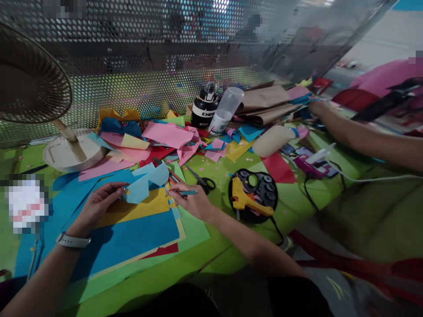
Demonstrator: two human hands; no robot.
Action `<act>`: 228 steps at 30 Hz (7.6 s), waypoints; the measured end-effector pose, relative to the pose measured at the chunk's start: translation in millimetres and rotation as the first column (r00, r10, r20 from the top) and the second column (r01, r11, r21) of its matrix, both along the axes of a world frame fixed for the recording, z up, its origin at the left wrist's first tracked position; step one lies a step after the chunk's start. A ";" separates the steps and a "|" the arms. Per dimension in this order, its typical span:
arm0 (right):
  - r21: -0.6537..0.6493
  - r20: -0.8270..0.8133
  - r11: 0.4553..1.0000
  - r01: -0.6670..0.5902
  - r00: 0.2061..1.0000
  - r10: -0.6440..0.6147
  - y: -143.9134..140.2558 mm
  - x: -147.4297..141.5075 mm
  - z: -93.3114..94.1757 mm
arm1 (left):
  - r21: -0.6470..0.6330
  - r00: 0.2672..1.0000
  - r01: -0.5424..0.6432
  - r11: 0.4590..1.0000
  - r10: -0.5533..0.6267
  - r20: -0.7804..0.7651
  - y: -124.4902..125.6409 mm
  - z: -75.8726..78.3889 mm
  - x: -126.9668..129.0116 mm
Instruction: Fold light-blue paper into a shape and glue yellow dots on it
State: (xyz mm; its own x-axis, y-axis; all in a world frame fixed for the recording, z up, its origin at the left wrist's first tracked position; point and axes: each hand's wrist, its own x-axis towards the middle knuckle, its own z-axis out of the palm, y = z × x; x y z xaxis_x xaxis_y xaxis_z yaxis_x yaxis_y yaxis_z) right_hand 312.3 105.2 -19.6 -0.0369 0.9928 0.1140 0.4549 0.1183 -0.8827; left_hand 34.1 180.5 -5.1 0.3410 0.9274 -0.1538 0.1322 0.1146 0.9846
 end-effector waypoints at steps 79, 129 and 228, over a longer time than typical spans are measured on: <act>-0.044 -0.067 0.999 0.029 0.997 -0.032 -3.9 14.2 2.0 | 0.007 1.000 0.009 1.000 -0.009 -0.029 2.0 -1.1 -0.4; -0.066 -0.596 0.990 -0.123 0.801 0.060 22.8 -47.0 55.8 | 0.099 0.987 0.122 0.988 -0.131 0.090 -21.6 44.5 2.9; -0.051 -0.600 0.995 -0.090 0.799 0.042 16.6 -50.7 61.1 | -0.004 0.922 0.302 0.953 -0.291 0.254 -25.3 31.9 5.9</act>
State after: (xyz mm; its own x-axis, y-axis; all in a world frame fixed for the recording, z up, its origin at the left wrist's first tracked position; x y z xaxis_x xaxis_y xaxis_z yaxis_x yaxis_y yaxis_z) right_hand 261.6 121.8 41.4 -0.0514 0.9967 0.0630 -0.1723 0.0533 -0.9836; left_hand 40.0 155.2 26.8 0.6317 0.7724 -0.0662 -0.0802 0.1501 0.9854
